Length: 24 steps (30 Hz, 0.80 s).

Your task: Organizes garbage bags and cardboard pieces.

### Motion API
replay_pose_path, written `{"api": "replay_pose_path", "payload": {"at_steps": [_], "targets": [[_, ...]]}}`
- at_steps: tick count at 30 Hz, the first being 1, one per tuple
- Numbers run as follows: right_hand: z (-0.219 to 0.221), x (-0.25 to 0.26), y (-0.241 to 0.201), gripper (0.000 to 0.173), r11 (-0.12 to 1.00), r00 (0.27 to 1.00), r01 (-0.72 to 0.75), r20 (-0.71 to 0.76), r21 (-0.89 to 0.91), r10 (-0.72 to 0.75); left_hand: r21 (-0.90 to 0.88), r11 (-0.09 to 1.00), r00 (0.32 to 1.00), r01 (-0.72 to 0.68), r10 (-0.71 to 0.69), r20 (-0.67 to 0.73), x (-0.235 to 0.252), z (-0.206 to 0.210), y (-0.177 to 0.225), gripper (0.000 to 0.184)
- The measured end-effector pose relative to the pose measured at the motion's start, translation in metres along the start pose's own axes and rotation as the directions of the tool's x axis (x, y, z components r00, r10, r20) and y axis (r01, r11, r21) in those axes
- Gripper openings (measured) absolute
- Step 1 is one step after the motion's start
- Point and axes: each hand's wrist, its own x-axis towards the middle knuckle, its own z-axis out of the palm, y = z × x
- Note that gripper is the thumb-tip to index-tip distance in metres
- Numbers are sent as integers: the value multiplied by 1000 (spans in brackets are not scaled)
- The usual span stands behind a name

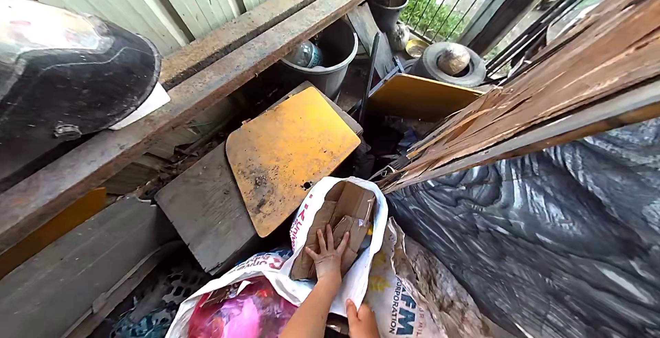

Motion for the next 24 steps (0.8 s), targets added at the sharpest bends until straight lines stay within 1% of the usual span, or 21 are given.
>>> {"api": "replay_pose_path", "payload": {"at_steps": [2, 4, 5, 6, 8, 9, 11, 13, 15, 17, 19, 21, 24], "targets": [[-8, -1, -7, 42, 996, 998, -28, 55, -87, 33, 6, 1000, 1000, -19, 19, -2, -8, -4, -3, 120], [-14, 6, -16, 43, 991, 997, -25, 67, -128, 33, -4, 998, 998, -69, 69, 13, -15, -28, -8, 127], [-16, 9, -17, 41, 993, 998, -24, 47, -114, 30, -19, 995, 994, -98, 99, 45, -23, -45, -8, 129], [-22, 10, -18, 41, 996, 1000, -26, 12, -82, 27, -34, 990, 989, -137, 139, 53, -32, -63, -7, 128], [-35, 16, -29, 50, 1000, 997, -10, -81, 20, 11, -67, 966, 968, -249, 247, -33, -37, -101, -4, 122], [-42, 20, -39, 54, 998, 993, -16, -117, 62, 23, -45, 952, 952, -303, 301, -51, -32, -116, -3, 126], [-62, 32, -59, 60, 996, 984, -75, -161, 45, 81, -2, 929, 928, -371, 371, -26, -12, -128, 2, 137], [-77, 53, -76, 66, 989, 976, -144, -165, -17, 139, 39, 929, 929, -368, 364, 69, 13, -128, 7, 145], [-82, 72, -84, 68, 980, 978, -185, -112, -68, 177, 74, 947, 941, -314, 300, 156, 30, -119, 10, 146], [-83, 79, -86, 59, 985, 989, -139, -64, -106, 133, 82, 957, 949, -279, 262, 173, 41, -103, 9, 142], [-85, 78, -78, 50, 994, 996, -64, -61, -87, 59, 65, 959, 949, -274, 259, 182, 51, -93, 8, 139], [-87, 73, -65, 47, 1000, 998, -22, -57, -22, 21, 54, 955, 944, -292, 278, 175, 56, -86, 4, 139], [-79, 67, -48, 47, 999, 998, -3, -65, 33, 5, 52, 950, 942, -306, 295, 162, 61, -76, 0, 136]]}}
